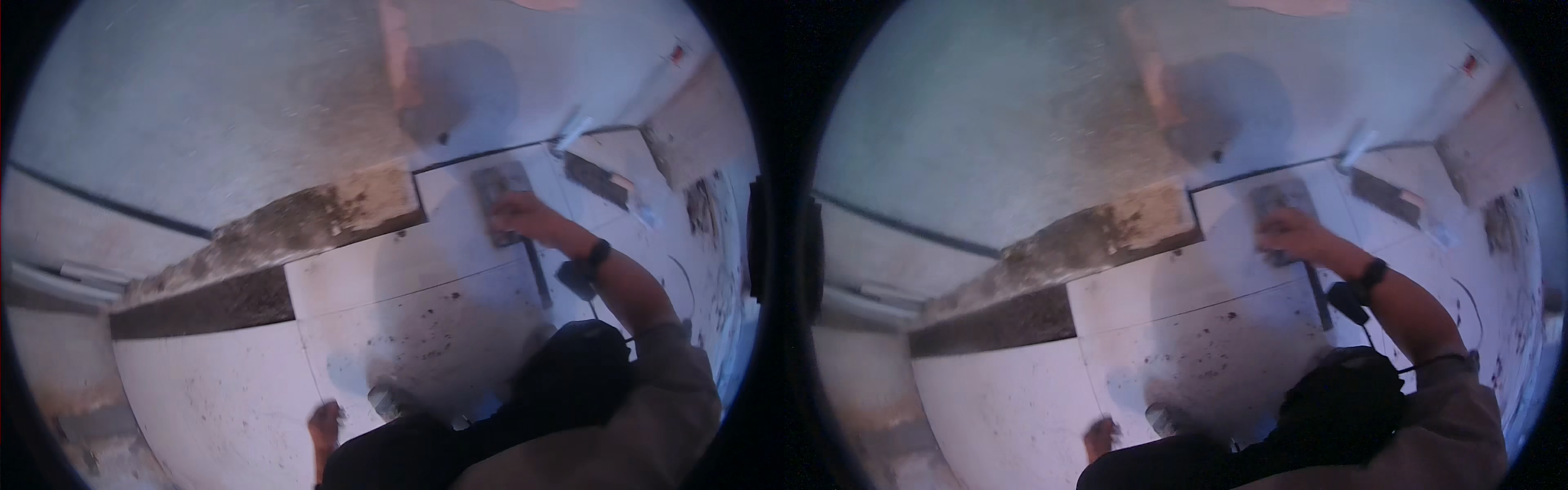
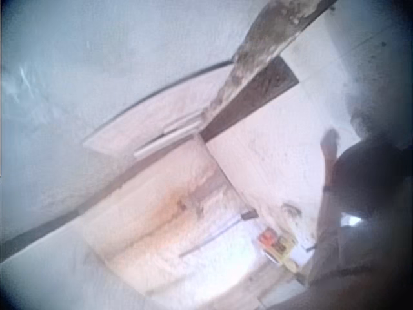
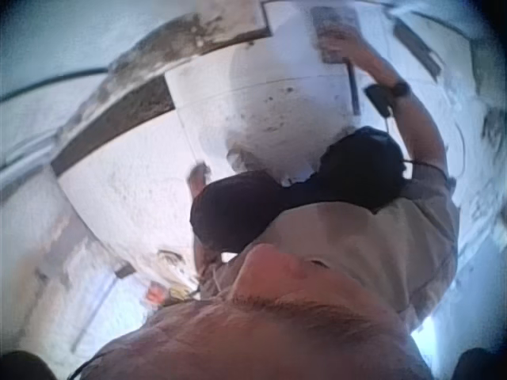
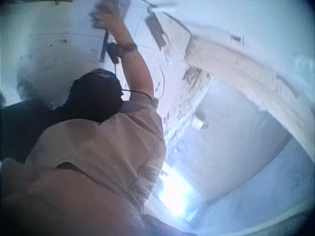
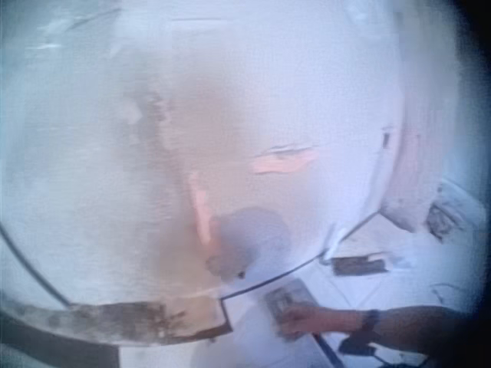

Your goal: Installing and level-checking floor tiles using a spacers and trowel.

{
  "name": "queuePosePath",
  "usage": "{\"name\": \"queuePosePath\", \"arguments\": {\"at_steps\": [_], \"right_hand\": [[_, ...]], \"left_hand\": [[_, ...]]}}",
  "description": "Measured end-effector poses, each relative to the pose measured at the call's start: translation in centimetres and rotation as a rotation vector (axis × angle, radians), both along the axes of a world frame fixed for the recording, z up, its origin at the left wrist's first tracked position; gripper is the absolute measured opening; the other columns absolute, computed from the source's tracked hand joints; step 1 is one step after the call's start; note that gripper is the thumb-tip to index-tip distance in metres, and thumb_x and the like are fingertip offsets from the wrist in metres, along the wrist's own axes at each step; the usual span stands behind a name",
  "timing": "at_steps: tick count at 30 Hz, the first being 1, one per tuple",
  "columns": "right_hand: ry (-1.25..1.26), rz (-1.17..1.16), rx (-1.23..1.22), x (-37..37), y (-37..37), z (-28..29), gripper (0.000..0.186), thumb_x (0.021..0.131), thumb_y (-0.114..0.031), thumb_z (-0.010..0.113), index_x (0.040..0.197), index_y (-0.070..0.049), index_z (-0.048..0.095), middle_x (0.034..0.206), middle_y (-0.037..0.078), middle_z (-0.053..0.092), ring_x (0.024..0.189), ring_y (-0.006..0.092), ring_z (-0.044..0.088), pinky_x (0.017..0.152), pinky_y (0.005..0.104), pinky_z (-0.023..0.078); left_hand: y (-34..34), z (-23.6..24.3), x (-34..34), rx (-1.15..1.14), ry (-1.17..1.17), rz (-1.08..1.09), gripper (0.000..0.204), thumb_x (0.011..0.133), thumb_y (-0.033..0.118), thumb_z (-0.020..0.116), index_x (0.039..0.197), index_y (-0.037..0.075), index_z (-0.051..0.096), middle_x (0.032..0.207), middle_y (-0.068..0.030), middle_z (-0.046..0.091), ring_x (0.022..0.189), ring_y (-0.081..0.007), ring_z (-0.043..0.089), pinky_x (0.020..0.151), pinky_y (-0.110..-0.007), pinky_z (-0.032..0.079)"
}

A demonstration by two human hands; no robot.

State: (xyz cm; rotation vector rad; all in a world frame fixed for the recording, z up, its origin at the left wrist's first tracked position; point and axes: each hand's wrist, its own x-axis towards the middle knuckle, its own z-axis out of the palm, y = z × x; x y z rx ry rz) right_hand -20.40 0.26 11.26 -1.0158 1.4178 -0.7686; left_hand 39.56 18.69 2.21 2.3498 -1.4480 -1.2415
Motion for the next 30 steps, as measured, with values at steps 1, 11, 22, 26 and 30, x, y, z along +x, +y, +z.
{"name": "queuePosePath", "arguments": {"at_steps": [1, 11, 22, 26, 30], "right_hand": [[0.009, 0.17, 0.005, 1.9, -0.8, 2.8, 0.03, 0.087, -0.019, 0.063, 0.109, 0.002, 0.058, 0.093, 0.012, 0.067, 0.079, 0.0185, 0.065, 0.069, 0.0307, 0.054], [-0.201, 0.251, -0.087, 4.3, -1.3, 5.3, 0.023, 0.087, -0.019, 0.061, 0.094, 0.003, 0.064, 0.073, 0.007, 0.066, 0.06, 0.0108, 0.06, 0.048, 0.0249, 0.043], [-0.355, -0.077, -0.08, -0.6, 1.4, -1.4, 0.029, 0.089, -0.03, 0.061, 0.101, -0.003, 0.061, 0.082, 0.006, 0.064, 0.073, 0.013, 0.061, 0.06, 0.0292, 0.049], [0.587, -1.05, -0.281, -20.7, 0.5, -7.9, 0.064, 0.074, -0.04, 0.076, 0.115, 0.003, 0.051, 0.102, 0.02, 0.063, 0.094, 0.0289, 0.062, 0.08, 0.0385, 0.05], [0.604, -0.808, -0.286, -28.3, -3.6, -9.0, 0.057, 0.08, -0.039, 0.07, 0.114, 0.004, 0.055, 0.112, 0.021, 0.061, 0.113, 0.0296, 0.054, 0.095, 0.0387, 0.042]], "left_hand": [[-6.0, 4.0, -4.0, -0.105, 0.125, -0.071, 0.033, 0.089, 0.031, 0.06, 0.098, 0.0, 0.066, 0.086, -0.0134, 0.068, 0.084, -0.022, 0.066, 0.07, -0.033, 0.051], [-23.1, 16.1, -35.4, -0.348, 0.486, -0.792, 0.025, 0.084, 0.017, 0.069, 0.102, 0.0, 0.065, 0.08, -0.0097, 0.067, 0.073, -0.013, 0.062, 0.066, -0.028, 0.049], [-22.7, 12.7, -32.5, 0.12, 0.644, -0.482, 0.011, 0.083, 0.007, 0.063, 0.087, -0.003, 0.064, 0.078, -0.0109, 0.068, 0.07, -0.0172, 0.066, 0.059, -0.027, 0.052], [-21.2, 11.9, -20.0, 0.007, 0.585, -0.28, 0.028, 0.092, 0.026, 0.054, 0.103, 0.002, 0.058, 0.084, -0.0106, 0.067, 0.073, -0.0199, 0.066, 0.054, -0.028, 0.051], [-15.0, 11.1, -9.4, 0.08, 0.258, 0.393, 0.022, 0.089, 0.022, 0.056, 0.102, 0.004, 0.058, 0.089, -0.0147, 0.065, 0.073, -0.0237, 0.065, 0.056, -0.033, 0.054]]}}
